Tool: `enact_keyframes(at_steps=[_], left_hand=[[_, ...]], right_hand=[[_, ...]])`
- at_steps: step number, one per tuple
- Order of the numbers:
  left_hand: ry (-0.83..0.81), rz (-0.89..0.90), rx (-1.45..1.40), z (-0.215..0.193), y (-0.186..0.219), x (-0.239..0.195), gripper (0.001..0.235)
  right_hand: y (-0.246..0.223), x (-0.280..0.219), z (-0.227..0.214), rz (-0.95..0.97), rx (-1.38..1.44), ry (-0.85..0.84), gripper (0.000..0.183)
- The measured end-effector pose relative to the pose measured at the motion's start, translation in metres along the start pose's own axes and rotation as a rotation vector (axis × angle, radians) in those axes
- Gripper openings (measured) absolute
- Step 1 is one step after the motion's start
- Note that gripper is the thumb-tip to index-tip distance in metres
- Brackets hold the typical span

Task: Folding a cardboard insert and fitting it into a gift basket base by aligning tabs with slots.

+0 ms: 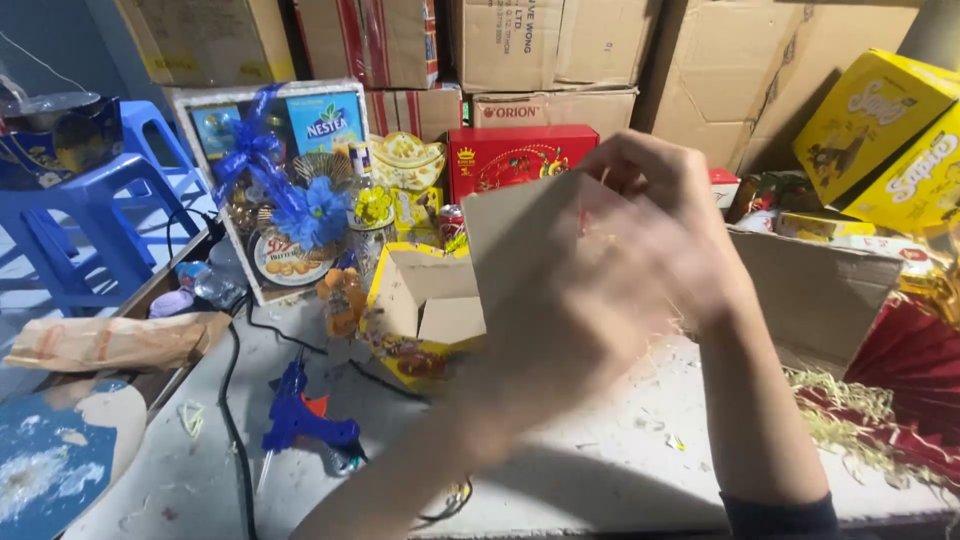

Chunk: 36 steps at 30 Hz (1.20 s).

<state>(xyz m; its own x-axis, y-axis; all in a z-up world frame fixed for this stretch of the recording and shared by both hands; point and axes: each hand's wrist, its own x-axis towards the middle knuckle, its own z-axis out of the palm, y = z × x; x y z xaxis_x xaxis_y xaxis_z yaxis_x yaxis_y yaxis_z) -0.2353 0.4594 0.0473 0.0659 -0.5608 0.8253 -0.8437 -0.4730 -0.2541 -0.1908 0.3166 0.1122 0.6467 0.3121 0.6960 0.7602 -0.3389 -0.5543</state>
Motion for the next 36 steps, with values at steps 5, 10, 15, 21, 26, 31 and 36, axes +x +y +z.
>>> enact_keyframes(at_steps=[5,10,15,21,26,31,36], left_hand=[[0.012,-0.364,0.156,-0.040,-0.064,-0.004,0.040],[-0.006,-0.411,0.031,-0.033,-0.070,-0.012,0.016],[0.009,-0.513,-0.049,-0.042,-0.074,-0.013,0.011],[0.033,-0.526,-0.142,-0.046,-0.078,-0.013,0.015],[0.031,-0.630,-0.335,-0.059,-0.079,-0.012,0.016],[-0.008,-0.676,-0.367,-0.056,-0.082,-0.014,0.018],[-0.099,-0.629,-0.433,-0.050,-0.085,-0.016,0.013]], right_hand=[[0.030,-0.002,0.013,-0.232,0.009,0.017,0.008],[0.046,-0.006,0.038,-0.440,-0.106,0.109,0.013],[0.046,-0.005,0.060,-0.518,-0.115,0.270,0.007],[0.042,-0.015,0.096,-0.364,0.249,0.446,0.005],[0.043,-0.015,0.082,-0.078,0.478,0.305,0.010],[0.045,-0.009,0.053,-0.044,0.485,0.076,0.011],[0.059,-0.003,0.023,-0.131,0.484,-0.208,0.019]])
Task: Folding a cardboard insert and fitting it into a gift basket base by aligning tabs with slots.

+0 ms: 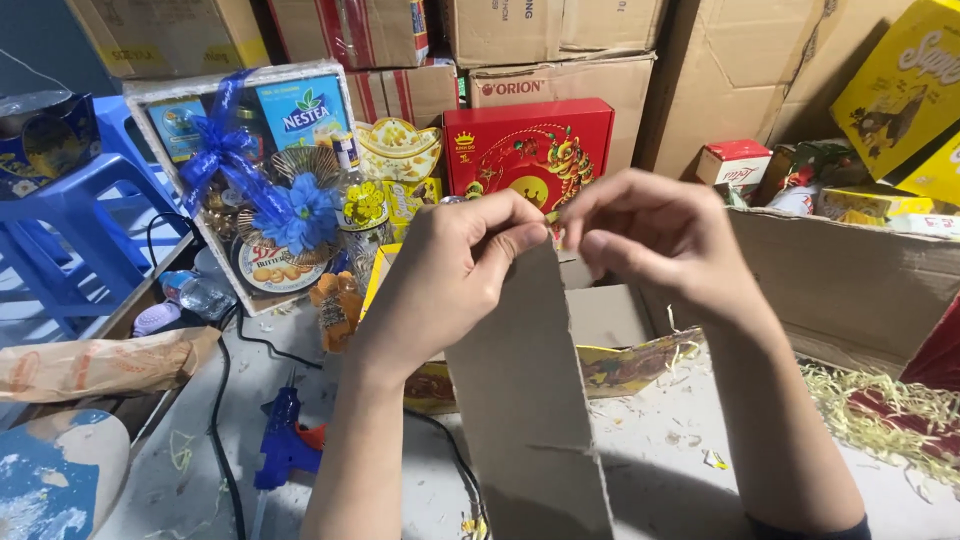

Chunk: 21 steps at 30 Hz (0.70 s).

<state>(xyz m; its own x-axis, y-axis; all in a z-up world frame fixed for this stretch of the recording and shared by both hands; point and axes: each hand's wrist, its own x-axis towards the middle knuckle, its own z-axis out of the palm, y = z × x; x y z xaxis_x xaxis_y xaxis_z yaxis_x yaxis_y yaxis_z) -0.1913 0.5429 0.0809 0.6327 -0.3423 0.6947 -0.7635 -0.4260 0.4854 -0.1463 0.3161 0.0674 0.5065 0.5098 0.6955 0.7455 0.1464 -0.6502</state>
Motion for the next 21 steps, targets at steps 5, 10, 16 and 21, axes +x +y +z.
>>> enact_keyframes(at_steps=[5,10,16,21], left_hand=[[0.009,-0.006,0.042,0.003,-0.010,0.003,0.019],[-0.003,0.007,0.049,0.002,-0.016,0.004,0.021],[-0.011,0.006,0.006,-0.002,-0.020,0.004,0.017],[-0.094,-0.096,-0.103,-0.003,-0.022,0.006,0.006]], right_hand=[[-0.009,0.001,-0.001,-0.148,-0.401,0.020,0.044],[0.007,0.003,0.004,-0.300,-0.569,-0.029,0.040],[0.006,0.006,0.011,-0.384,-0.610,0.039,0.013],[0.013,0.006,0.009,-0.349,-0.627,0.029,0.010]])
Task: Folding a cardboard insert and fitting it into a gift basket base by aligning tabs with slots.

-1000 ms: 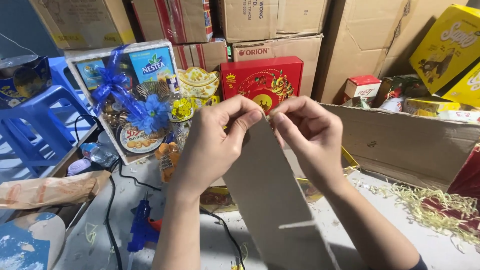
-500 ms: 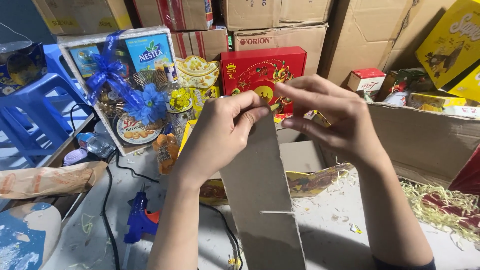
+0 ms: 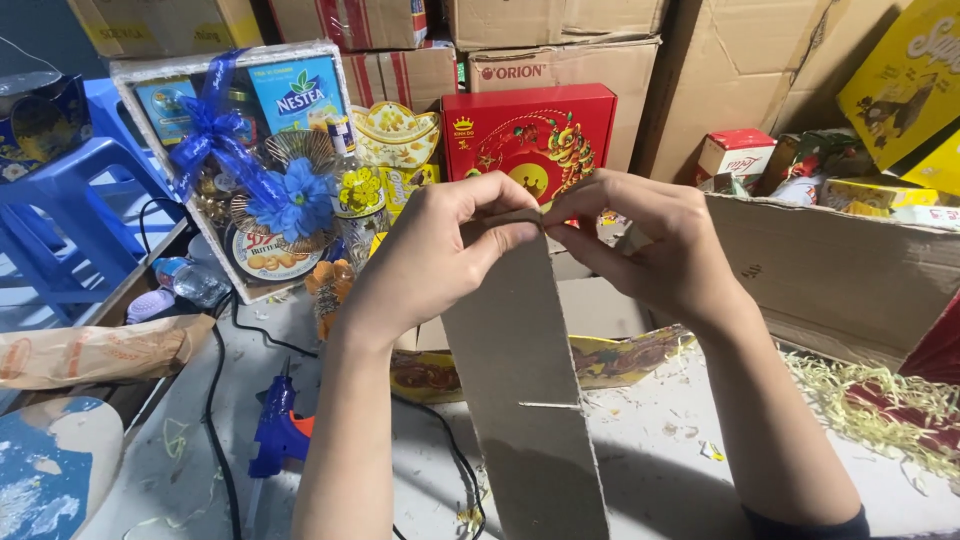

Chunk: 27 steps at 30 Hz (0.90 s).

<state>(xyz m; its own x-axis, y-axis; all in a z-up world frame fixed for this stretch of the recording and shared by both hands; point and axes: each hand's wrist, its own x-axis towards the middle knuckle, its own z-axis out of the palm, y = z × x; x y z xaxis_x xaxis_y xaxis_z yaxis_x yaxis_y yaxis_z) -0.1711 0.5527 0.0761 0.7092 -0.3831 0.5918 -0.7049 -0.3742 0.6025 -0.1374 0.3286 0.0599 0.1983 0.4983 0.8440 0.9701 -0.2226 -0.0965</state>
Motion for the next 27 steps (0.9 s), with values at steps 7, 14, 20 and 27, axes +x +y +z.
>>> enact_keyframes(at_steps=[7,14,20,27], left_hand=[[-0.022,0.063,0.039,0.004,-0.011,0.005,0.008],[-0.062,0.152,0.056,0.005,-0.002,0.004,0.007],[-0.066,0.207,0.104,0.010,-0.004,0.006,0.005],[-0.029,0.204,0.199,0.014,-0.008,0.010,0.004]], right_hand=[[0.005,0.003,-0.008,0.106,0.020,-0.138,0.006],[0.005,0.002,-0.016,0.158,0.146,-0.255,0.010],[0.006,0.000,-0.025,0.194,0.165,-0.310,0.013],[0.003,0.000,-0.031,0.254,0.180,-0.254,0.014]])
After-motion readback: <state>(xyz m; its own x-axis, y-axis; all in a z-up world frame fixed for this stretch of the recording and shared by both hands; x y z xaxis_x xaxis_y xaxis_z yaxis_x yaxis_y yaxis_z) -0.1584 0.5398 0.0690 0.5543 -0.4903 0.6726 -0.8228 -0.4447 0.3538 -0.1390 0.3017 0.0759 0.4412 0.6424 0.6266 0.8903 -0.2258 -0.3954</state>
